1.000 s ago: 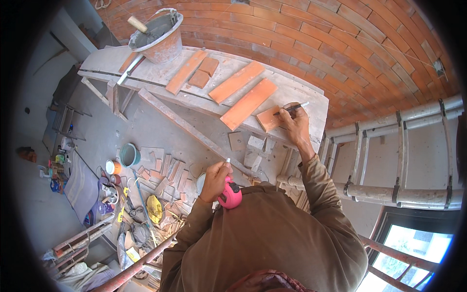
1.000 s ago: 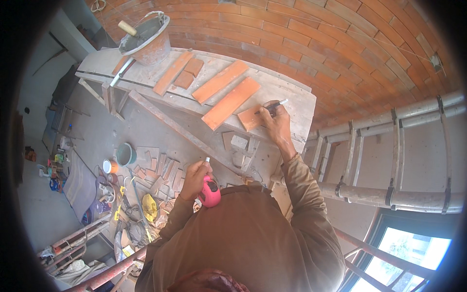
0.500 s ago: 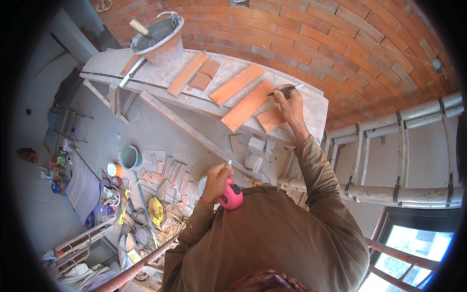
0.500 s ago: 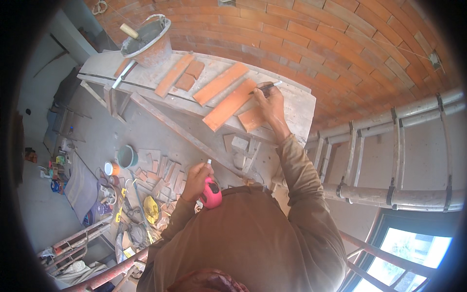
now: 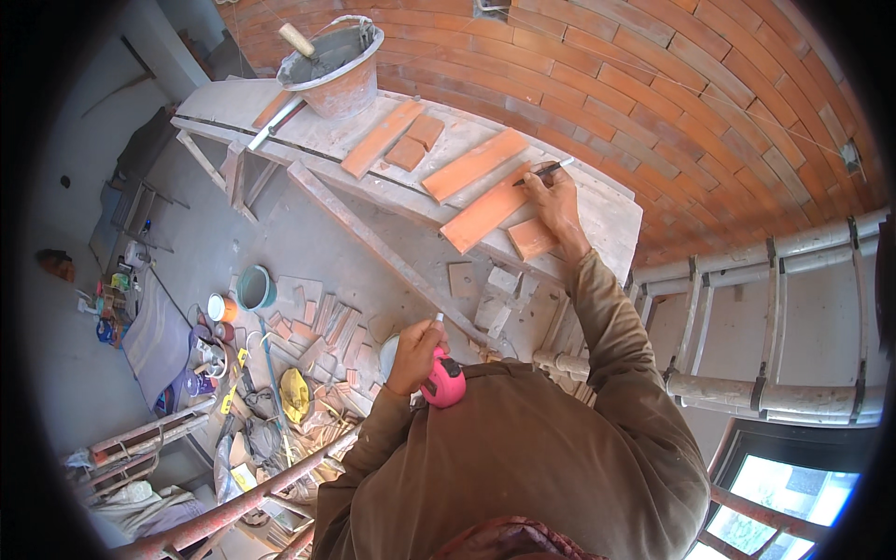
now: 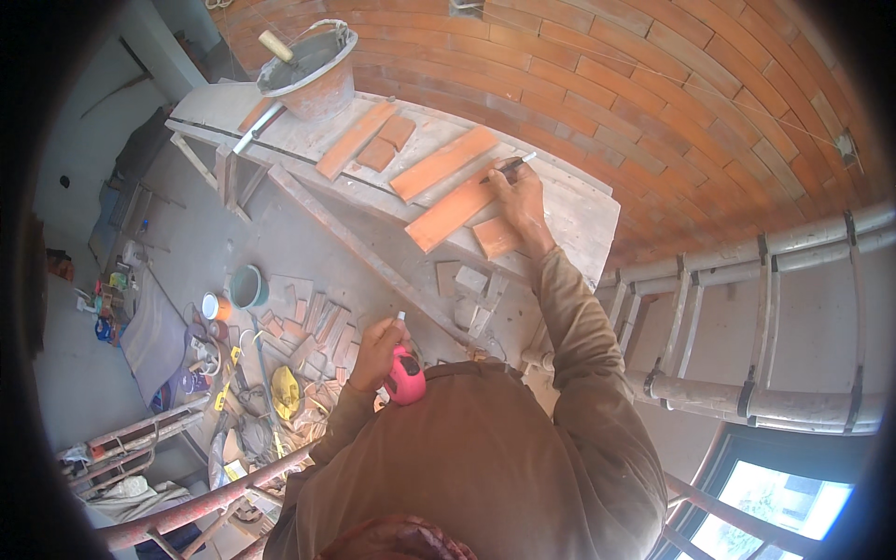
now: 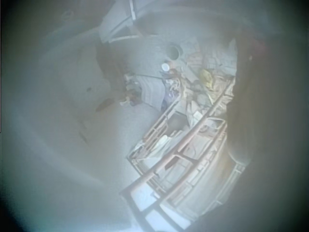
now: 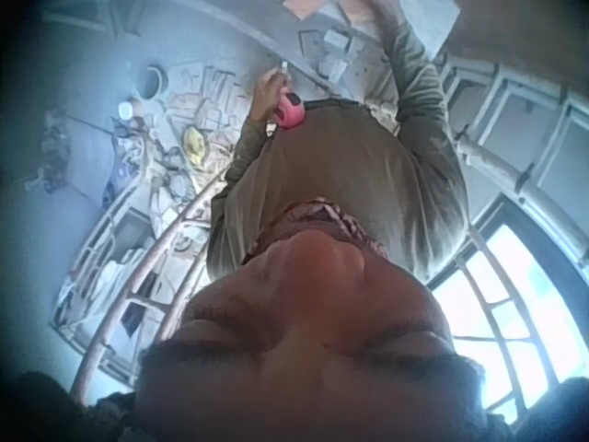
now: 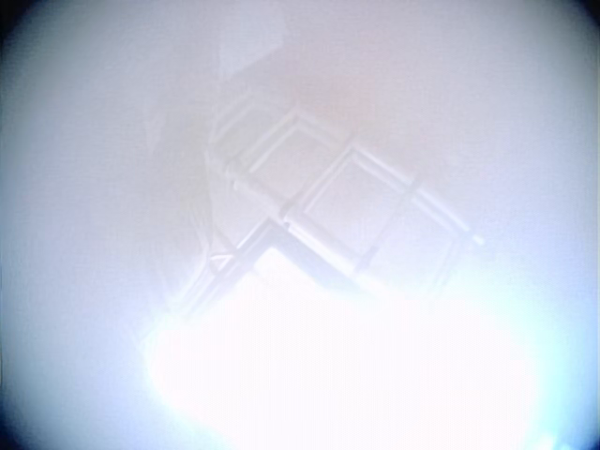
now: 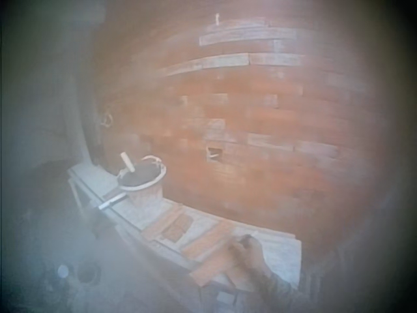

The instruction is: The person measures and marks several rectangular terracotta tiles on a wooden workbench using a pink tape measure and a black marker. They pick up tiles from a pile on the floor, place them on the bench, measure specific lengths, and mark the tiles with the marker.

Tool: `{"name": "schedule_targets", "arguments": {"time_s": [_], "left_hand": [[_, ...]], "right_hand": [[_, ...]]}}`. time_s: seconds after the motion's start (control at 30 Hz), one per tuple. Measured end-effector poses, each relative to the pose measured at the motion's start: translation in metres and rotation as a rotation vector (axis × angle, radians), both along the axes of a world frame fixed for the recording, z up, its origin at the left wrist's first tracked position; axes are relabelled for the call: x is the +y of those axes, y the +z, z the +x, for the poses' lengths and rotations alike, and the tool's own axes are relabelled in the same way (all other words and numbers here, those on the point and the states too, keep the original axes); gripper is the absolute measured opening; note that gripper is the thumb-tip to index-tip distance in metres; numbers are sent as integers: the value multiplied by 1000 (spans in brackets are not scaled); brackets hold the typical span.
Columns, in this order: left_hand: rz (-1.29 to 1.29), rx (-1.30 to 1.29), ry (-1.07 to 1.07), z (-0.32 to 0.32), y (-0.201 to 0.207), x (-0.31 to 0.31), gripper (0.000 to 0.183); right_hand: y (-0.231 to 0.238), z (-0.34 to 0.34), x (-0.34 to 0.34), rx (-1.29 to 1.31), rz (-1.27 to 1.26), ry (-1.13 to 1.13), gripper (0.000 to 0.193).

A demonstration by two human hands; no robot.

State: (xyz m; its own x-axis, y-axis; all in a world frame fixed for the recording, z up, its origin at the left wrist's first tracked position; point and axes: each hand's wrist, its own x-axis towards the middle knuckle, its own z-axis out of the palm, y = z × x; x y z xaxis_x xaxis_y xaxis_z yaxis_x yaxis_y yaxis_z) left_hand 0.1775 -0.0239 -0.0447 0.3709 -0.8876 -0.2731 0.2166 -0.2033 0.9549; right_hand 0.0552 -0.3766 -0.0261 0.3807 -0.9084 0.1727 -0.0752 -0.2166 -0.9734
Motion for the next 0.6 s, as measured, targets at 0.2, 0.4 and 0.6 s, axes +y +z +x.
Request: {"name": "schedule_targets", "arguments": {"time_s": [0.2, 0.4, 0.6], "left_hand": [[5, 5, -2, 1, 1, -1, 35], [19, 1, -11, 2, 2, -3, 35], [14, 1, 35, 4, 15, -3, 34]], "right_hand": [[-3, 0, -2, 26, -8, -27, 17], [7, -2, 0, 127, -107, -91, 16], [35, -21, 26, -46, -57, -112, 11]]}}
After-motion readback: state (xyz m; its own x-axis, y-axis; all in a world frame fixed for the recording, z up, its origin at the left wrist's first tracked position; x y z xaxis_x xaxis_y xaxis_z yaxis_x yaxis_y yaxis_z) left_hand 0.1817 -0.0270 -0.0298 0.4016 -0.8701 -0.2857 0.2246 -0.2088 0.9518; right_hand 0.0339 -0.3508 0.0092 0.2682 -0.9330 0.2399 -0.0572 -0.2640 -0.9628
